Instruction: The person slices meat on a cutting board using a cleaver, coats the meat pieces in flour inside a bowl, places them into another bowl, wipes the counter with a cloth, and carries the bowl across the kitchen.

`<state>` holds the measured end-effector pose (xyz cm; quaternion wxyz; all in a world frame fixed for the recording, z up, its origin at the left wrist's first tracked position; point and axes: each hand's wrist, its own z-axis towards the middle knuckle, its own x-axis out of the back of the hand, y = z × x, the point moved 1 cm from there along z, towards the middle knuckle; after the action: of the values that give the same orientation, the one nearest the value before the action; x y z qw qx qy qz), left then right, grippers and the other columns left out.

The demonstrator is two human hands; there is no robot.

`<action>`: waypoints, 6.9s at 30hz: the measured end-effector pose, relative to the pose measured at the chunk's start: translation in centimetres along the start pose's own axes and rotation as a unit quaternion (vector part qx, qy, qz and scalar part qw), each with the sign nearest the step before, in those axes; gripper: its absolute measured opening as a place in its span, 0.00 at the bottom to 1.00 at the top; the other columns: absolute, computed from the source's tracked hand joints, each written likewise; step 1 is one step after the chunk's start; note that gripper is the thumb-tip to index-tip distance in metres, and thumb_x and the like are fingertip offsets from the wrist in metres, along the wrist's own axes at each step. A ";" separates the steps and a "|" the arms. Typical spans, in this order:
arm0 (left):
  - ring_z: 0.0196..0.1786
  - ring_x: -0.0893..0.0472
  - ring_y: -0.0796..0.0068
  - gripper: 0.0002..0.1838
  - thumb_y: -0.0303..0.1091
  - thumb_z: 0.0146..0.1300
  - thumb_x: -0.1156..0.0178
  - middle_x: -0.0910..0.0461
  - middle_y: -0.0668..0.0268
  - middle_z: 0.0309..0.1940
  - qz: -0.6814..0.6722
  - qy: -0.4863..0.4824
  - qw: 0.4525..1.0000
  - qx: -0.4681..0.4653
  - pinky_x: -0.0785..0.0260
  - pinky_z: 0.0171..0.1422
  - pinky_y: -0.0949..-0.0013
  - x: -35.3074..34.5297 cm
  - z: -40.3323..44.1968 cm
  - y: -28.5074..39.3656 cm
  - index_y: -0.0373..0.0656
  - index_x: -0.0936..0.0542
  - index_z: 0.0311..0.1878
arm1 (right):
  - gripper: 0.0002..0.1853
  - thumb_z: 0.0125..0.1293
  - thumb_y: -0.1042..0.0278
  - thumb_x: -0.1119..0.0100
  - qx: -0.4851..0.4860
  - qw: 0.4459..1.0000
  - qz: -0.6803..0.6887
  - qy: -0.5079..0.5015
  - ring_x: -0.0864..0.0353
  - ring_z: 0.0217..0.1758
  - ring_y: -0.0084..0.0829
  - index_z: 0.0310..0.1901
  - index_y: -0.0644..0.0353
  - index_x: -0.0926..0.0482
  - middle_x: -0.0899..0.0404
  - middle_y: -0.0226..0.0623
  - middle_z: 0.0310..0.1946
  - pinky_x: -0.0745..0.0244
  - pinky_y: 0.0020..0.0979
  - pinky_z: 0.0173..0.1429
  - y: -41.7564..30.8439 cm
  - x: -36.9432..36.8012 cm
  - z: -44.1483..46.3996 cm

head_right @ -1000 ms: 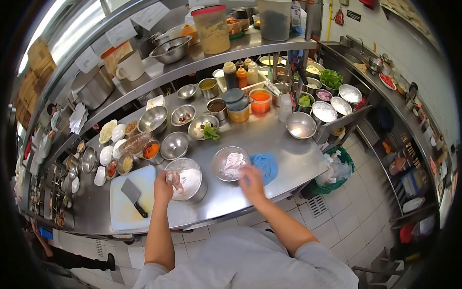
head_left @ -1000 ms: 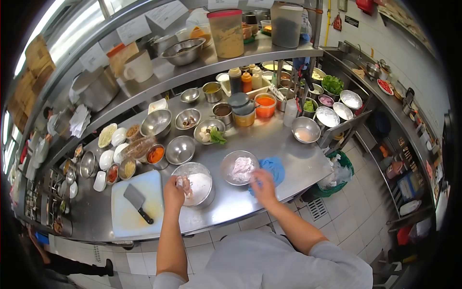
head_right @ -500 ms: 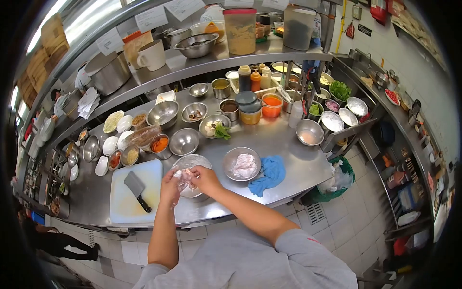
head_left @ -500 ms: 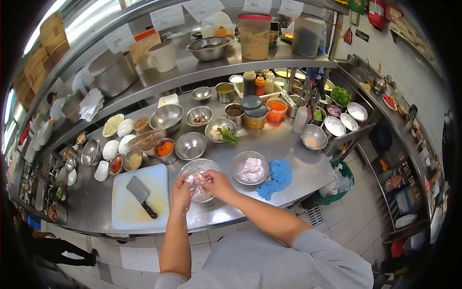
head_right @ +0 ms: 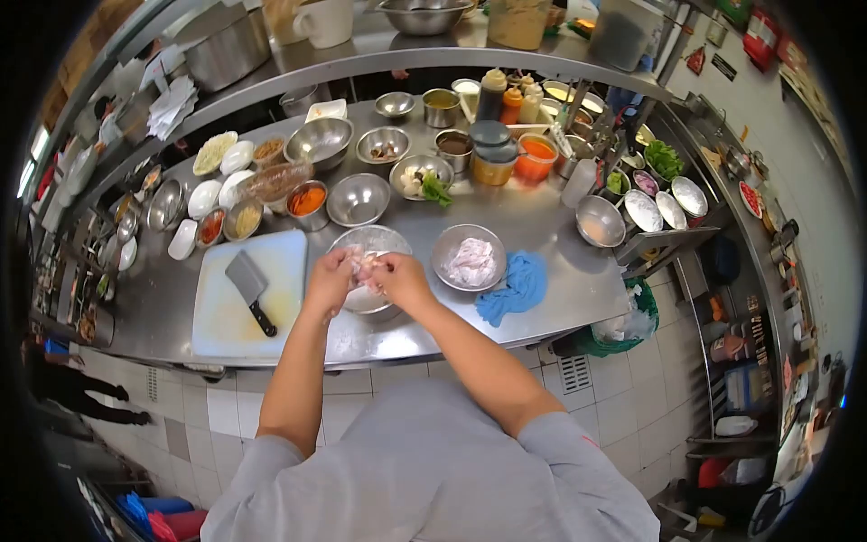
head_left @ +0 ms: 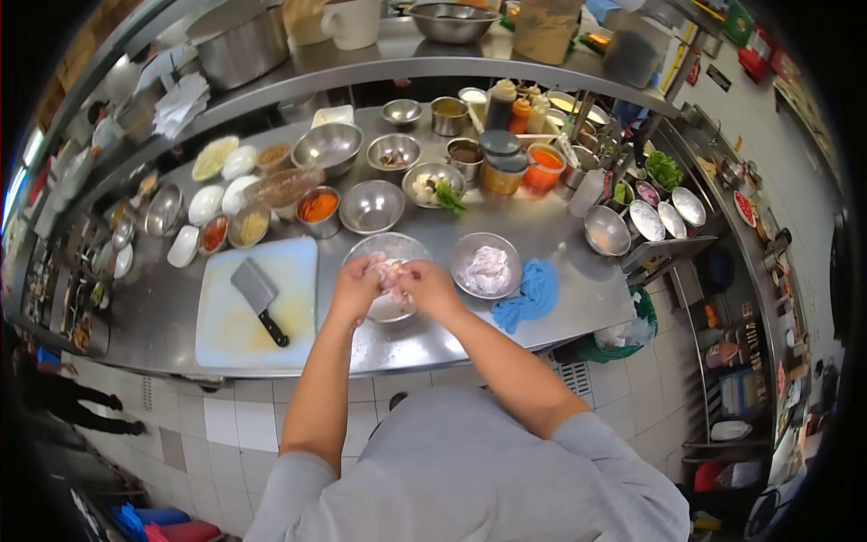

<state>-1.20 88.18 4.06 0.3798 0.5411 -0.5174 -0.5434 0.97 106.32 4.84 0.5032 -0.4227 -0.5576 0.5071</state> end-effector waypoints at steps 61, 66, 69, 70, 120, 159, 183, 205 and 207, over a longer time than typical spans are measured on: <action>0.54 0.14 0.74 0.16 0.24 0.66 0.32 0.12 0.62 0.52 0.270 -0.114 0.955 -0.045 0.22 0.61 0.67 -1.2 1.1 -2.0 0.36 0.15 0.57 | 0.16 0.81 0.56 0.48 -0.068 0.939 0.331 -0.058 0.16 0.43 0.30 0.38 0.57 0.18 0.16 0.33 0.34 0.25 0.34 0.52 -3.4 5.5 3.9; 0.53 0.12 0.66 0.16 0.26 0.72 0.35 0.12 0.55 0.50 0.226 -0.061 0.972 -0.023 0.20 0.60 0.64 -0.6 0.8 -0.6 0.32 0.19 0.60 | 0.13 0.80 0.60 0.46 -0.025 0.943 0.330 -0.028 0.14 0.45 0.33 0.38 0.58 0.19 0.14 0.38 0.36 0.22 0.38 0.57 -2.3 5.9 3.7; 0.54 0.12 0.61 0.19 0.35 0.78 0.42 0.14 0.51 0.52 -0.133 -0.062 0.982 0.118 0.19 0.60 0.61 -0.9 1.6 -0.7 0.33 0.22 0.64 | 0.10 0.78 0.64 0.42 0.002 0.936 0.351 0.014 0.13 0.47 0.34 0.40 0.60 0.19 0.13 0.41 0.40 0.20 0.38 0.61 -1.9 4.8 3.4; 0.54 0.13 0.59 0.21 0.41 0.82 0.46 0.15 0.49 0.54 -0.359 -0.066 0.916 0.166 0.18 0.60 0.60 -1.3 1.8 -0.6 0.33 0.24 0.66 | 0.10 0.78 0.64 0.42 0.003 0.936 0.352 0.016 0.13 0.47 0.34 0.40 0.60 0.19 0.13 0.41 0.40 0.20 0.38 0.61 -2.5 3.9 3.0; 0.55 0.17 0.43 0.09 0.28 0.57 0.37 0.14 0.46 0.46 0.606 0.030 0.781 -0.151 0.25 0.62 0.50 -1.3 8.4 -3.6 0.39 0.17 0.41 | 0.23 0.65 0.60 0.37 0.062 0.822 -0.463 0.327 0.27 0.66 0.57 0.61 0.55 0.17 0.27 0.52 0.67 0.30 0.52 0.69 17.8 16.5 -13.5; 0.58 0.16 0.44 0.20 0.29 0.58 0.35 0.14 0.47 0.53 0.657 -0.187 0.726 -0.078 0.24 0.64 0.49 -2.2 6.8 -4.7 0.41 0.15 0.55 | 0.23 0.63 0.63 0.37 0.067 0.819 -0.471 0.320 0.28 0.65 0.57 0.61 0.56 0.18 0.28 0.52 0.66 0.30 0.52 0.69 17.6 16.6 -13.4; 0.62 0.18 0.48 0.26 0.29 0.58 0.34 0.17 0.44 0.56 0.605 -0.118 0.788 -0.018 0.27 0.68 0.50 -0.1 6.0 -4.4 0.44 0.20 0.63 | 0.24 0.63 0.61 0.36 0.069 0.822 -0.462 0.327 0.28 0.66 0.57 0.62 0.53 0.19 0.28 0.51 0.67 0.30 0.54 0.69 17.4 16.8 -13.9; 0.63 0.18 0.44 0.22 0.32 0.63 0.37 0.15 0.47 0.58 0.687 -0.195 0.700 -0.014 0.28 0.70 0.52 2.0 5.4 -2.9 0.45 0.16 0.62 | 0.25 0.62 0.62 0.35 0.075 0.825 -0.456 0.326 0.27 0.65 0.55 0.62 0.53 0.19 0.27 0.49 0.66 0.29 0.52 0.67 17.3 17.1 -14.0; 0.62 0.18 0.44 0.22 0.31 0.61 0.37 0.15 0.45 0.57 0.668 -0.145 0.727 -0.068 0.27 0.70 0.49 1.6 5.5 -0.1 0.44 0.17 0.60 | 0.25 0.62 0.62 0.35 0.096 0.821 -0.452 0.334 0.26 0.63 0.55 0.61 0.54 0.19 0.26 0.51 0.65 0.28 0.52 0.66 17.2 17.1 -14.1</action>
<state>-6.76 87.47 3.04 0.6006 -0.0573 -0.7557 -0.2548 11.89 127.33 -10.27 0.8696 -0.2158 -0.4323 0.1013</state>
